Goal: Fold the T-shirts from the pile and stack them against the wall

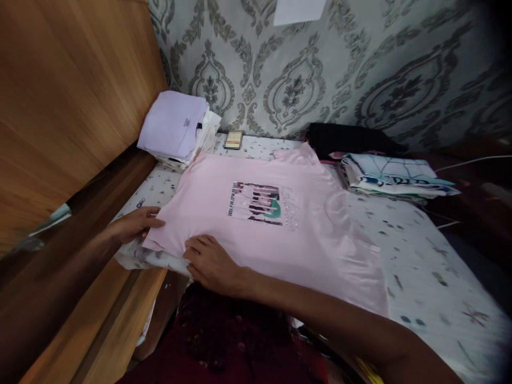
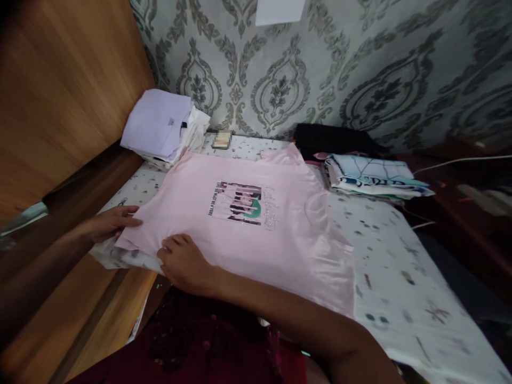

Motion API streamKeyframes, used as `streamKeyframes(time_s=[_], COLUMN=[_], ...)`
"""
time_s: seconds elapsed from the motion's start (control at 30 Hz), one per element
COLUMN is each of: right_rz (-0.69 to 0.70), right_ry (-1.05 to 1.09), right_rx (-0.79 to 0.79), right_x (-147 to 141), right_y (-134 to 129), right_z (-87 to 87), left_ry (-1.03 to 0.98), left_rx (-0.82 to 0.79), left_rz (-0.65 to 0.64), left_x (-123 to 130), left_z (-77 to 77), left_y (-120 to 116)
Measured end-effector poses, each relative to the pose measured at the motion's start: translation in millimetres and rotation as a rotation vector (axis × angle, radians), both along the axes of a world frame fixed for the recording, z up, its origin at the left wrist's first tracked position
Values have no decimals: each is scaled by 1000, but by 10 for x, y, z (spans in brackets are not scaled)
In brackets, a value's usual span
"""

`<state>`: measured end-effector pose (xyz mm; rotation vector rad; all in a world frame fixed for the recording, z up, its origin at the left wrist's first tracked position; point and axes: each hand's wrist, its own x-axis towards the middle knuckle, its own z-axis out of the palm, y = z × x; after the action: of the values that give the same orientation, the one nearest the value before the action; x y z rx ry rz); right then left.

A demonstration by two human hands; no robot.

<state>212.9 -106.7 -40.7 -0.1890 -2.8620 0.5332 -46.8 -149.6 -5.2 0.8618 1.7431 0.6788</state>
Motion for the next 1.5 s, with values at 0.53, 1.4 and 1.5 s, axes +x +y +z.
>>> streamKeyframes(time_s=[0.53, 1.4, 1.5], right_rz=[35, -2, 6], right_ry=[3, -84, -88], right_rx=[-8, -15, 66], right_x=[-430, -505, -563], right_y=[-48, -85, -87], right_z=[47, 62, -15], left_ry=[510, 645, 603], left_rx=[289, 343, 332], left_rz=[-105, -41, -34], left_x=[-66, 33, 41], left_z=[-301, -68, -89], left_y=[-101, 1308, 1479])
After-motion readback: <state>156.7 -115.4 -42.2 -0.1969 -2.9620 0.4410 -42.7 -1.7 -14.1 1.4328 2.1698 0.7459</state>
